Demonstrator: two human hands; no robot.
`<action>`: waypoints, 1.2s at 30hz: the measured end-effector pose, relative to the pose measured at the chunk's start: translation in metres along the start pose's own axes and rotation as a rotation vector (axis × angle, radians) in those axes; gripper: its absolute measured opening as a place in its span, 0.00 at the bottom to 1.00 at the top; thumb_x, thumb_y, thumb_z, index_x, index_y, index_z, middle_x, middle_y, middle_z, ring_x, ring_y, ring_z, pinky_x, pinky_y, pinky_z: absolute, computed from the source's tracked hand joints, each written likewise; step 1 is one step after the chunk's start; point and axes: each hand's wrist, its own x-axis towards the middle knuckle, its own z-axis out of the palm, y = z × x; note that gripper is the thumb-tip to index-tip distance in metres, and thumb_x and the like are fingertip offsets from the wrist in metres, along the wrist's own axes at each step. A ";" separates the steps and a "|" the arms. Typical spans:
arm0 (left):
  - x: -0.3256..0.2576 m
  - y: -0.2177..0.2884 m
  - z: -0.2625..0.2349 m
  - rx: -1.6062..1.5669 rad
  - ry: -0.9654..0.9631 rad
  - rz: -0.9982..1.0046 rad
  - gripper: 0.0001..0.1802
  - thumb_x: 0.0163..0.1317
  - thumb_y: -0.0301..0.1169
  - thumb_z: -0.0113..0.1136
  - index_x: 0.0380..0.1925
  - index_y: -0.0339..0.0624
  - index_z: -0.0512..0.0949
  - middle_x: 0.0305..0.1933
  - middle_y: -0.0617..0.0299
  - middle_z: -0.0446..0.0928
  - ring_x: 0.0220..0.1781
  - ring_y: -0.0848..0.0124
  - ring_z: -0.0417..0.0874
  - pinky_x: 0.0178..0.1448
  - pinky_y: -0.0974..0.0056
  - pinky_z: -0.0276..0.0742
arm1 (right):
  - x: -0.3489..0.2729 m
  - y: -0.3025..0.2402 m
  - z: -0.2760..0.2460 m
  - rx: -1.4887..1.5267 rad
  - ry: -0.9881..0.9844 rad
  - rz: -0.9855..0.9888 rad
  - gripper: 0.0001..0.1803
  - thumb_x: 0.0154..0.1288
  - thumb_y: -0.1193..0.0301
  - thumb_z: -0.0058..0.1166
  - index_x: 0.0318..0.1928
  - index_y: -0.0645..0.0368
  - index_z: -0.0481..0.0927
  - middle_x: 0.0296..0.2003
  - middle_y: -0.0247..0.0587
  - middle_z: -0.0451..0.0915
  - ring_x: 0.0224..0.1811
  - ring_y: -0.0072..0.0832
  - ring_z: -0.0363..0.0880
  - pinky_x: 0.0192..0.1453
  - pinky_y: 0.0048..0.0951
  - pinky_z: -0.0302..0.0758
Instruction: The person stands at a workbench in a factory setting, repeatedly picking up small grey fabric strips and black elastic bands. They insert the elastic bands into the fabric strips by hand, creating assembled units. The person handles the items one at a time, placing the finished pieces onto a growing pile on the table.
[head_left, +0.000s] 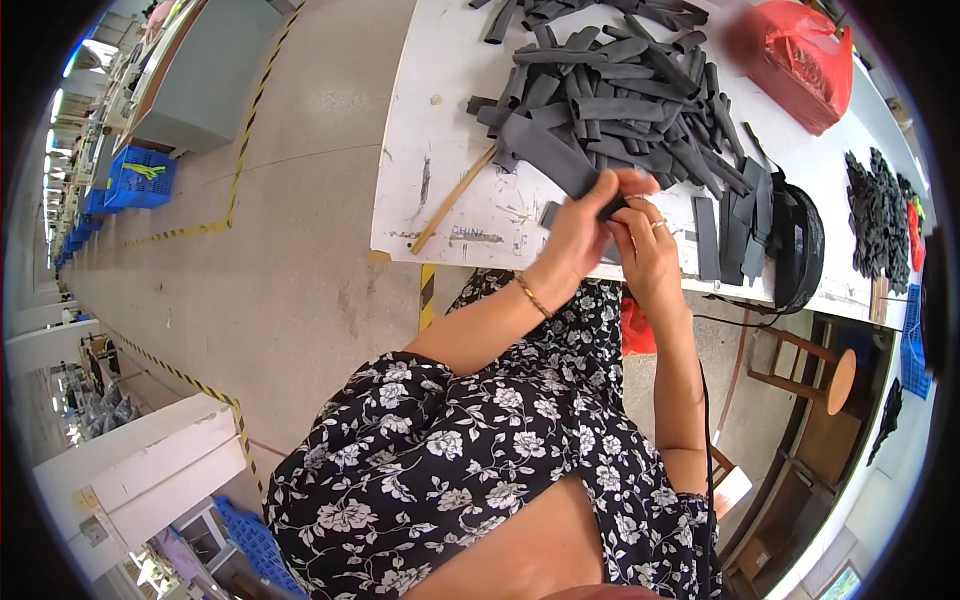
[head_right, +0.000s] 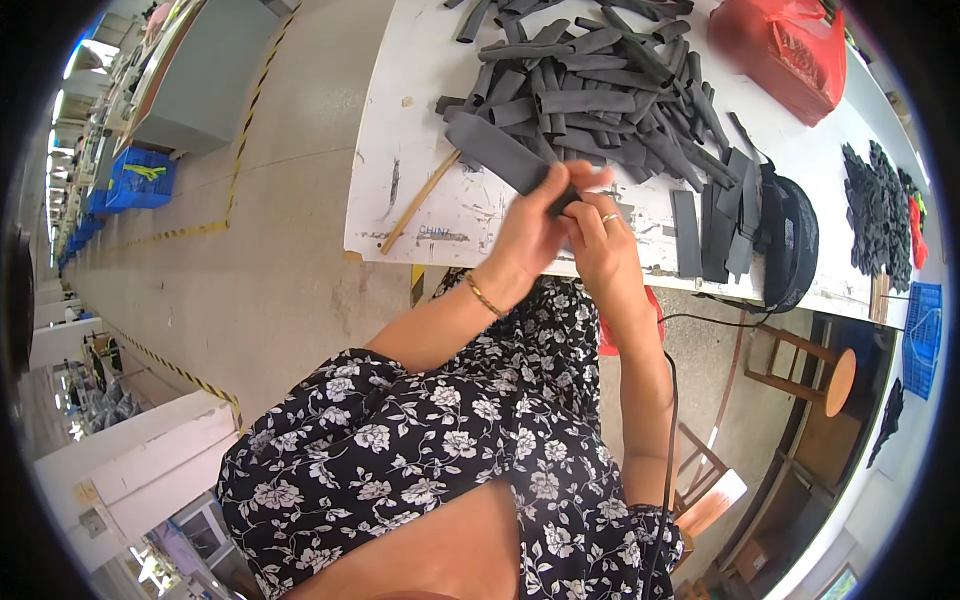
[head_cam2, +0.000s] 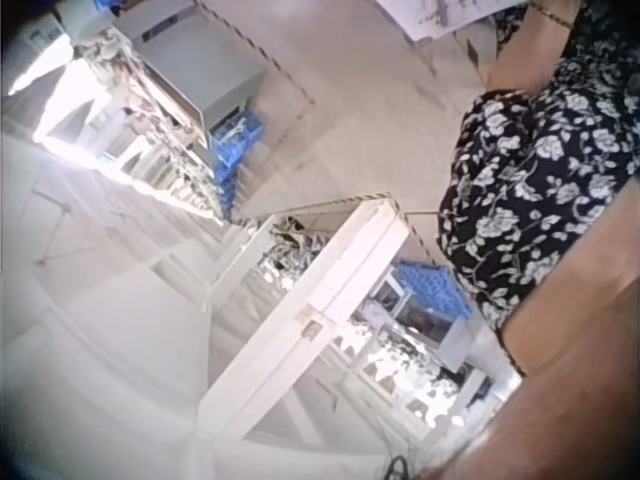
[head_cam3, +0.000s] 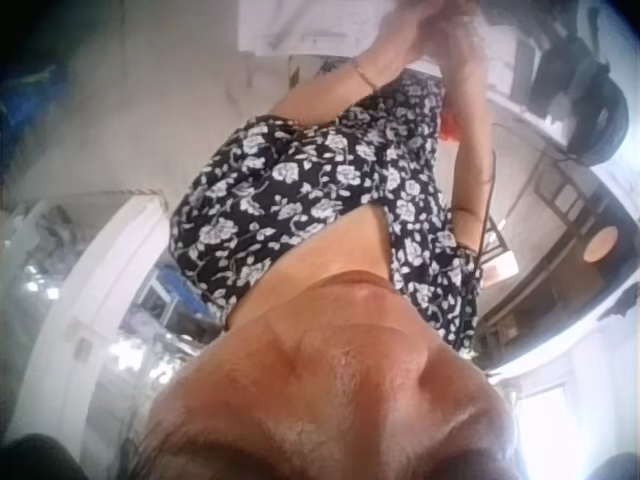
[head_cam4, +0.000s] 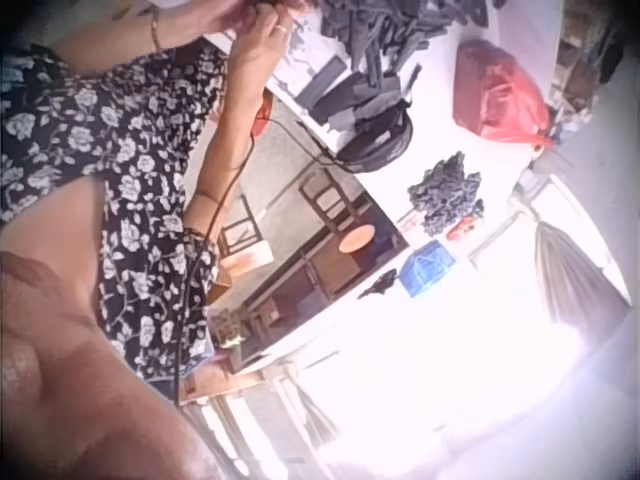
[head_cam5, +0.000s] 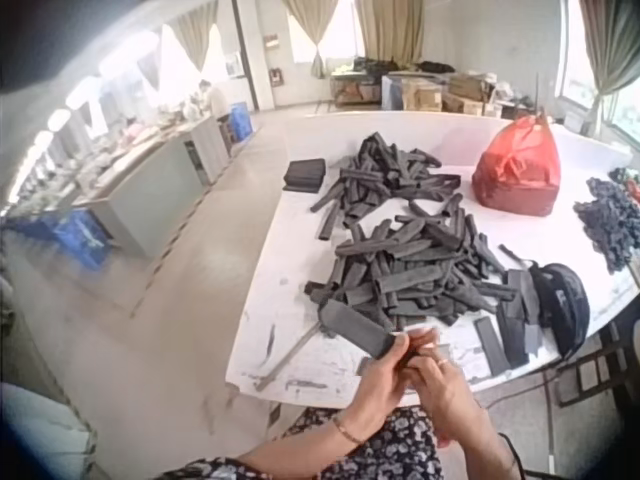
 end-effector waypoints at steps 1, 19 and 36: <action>-0.002 -0.007 -0.001 -0.070 0.058 -0.048 0.21 0.72 0.43 0.51 0.54 0.38 0.74 0.56 0.48 0.78 0.63 0.61 0.76 0.67 0.57 0.70 | -0.001 0.002 0.001 0.025 -0.005 0.029 0.11 0.58 0.82 0.60 0.40 0.63 0.74 0.39 0.50 0.77 0.37 0.49 0.79 0.39 0.43 0.77; 0.002 0.016 0.001 -0.116 0.067 0.170 0.19 0.74 0.41 0.49 0.52 0.35 0.72 0.46 0.52 0.82 0.56 0.55 0.81 0.65 0.53 0.73 | 0.001 0.006 0.005 0.112 -0.024 0.140 0.06 0.60 0.83 0.57 0.38 0.63 0.76 0.40 0.46 0.80 0.36 0.42 0.81 0.38 0.34 0.77; 0.002 0.022 -0.001 -0.091 0.048 0.152 0.20 0.74 0.41 0.48 0.53 0.34 0.72 0.48 0.49 0.81 0.57 0.53 0.80 0.66 0.51 0.74 | -0.002 0.004 0.004 0.119 0.003 0.112 0.04 0.63 0.80 0.58 0.38 0.65 0.77 0.39 0.43 0.79 0.36 0.36 0.79 0.40 0.31 0.76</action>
